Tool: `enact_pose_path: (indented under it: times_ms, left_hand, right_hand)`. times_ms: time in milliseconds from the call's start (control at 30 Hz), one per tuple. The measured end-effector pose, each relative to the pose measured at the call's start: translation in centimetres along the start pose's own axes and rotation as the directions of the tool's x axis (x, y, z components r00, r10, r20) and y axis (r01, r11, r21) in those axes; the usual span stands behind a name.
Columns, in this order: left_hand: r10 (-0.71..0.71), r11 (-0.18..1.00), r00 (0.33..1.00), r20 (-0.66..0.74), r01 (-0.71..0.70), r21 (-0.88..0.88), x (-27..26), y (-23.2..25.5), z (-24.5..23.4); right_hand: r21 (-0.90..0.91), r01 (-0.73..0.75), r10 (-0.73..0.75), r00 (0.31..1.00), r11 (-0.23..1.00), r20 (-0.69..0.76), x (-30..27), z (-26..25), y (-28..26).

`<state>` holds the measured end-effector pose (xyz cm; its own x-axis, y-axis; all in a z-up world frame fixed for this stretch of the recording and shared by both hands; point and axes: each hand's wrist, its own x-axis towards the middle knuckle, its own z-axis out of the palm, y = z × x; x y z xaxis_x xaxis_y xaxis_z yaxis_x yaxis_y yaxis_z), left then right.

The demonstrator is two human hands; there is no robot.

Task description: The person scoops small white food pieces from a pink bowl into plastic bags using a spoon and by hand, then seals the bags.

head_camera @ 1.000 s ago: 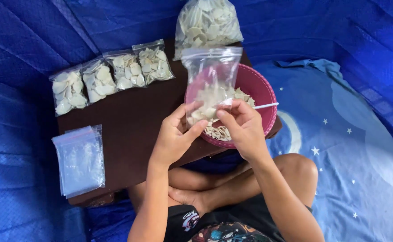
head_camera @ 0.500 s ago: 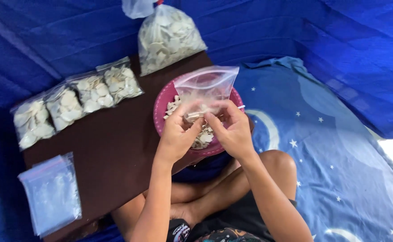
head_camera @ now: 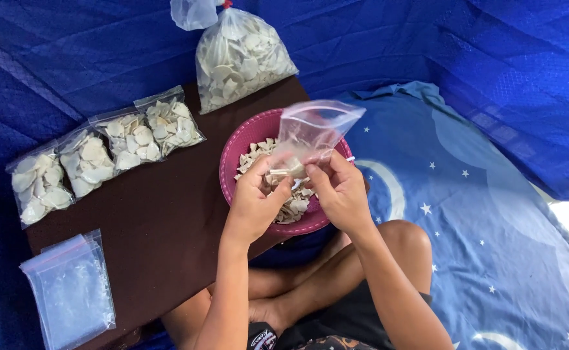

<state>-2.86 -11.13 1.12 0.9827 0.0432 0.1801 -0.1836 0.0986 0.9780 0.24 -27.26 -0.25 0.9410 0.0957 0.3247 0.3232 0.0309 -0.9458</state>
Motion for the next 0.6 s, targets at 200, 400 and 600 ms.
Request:
enact_pose_path:
  times_ms: [200, 400, 600]
  left_hand:
    - [-0.03, 0.998, 0.999, 0.024, 0.029, 0.051, 0.2, -0.8, -0.4]
    - [-0.086, 0.995, 0.996, -0.034, 0.084, -0.053, 0.5, -0.9, -0.3]
    - [-0.043, 0.998, 0.998, -0.05, 0.041, -0.049, 0.1, -1.3, -0.1]
  right_hand:
    - [0.006, 0.034, -0.034, 0.999, 0.999, -0.001, 0.3, -0.2, -1.0]
    - [0.025, 0.017, -0.017, 1.0, 1.0, 0.017, 0.2, -0.7, 0.6]
    - [0.0, 0.006, -0.006, 0.999, 1.0, 0.039, 0.0, -0.4, -0.1]
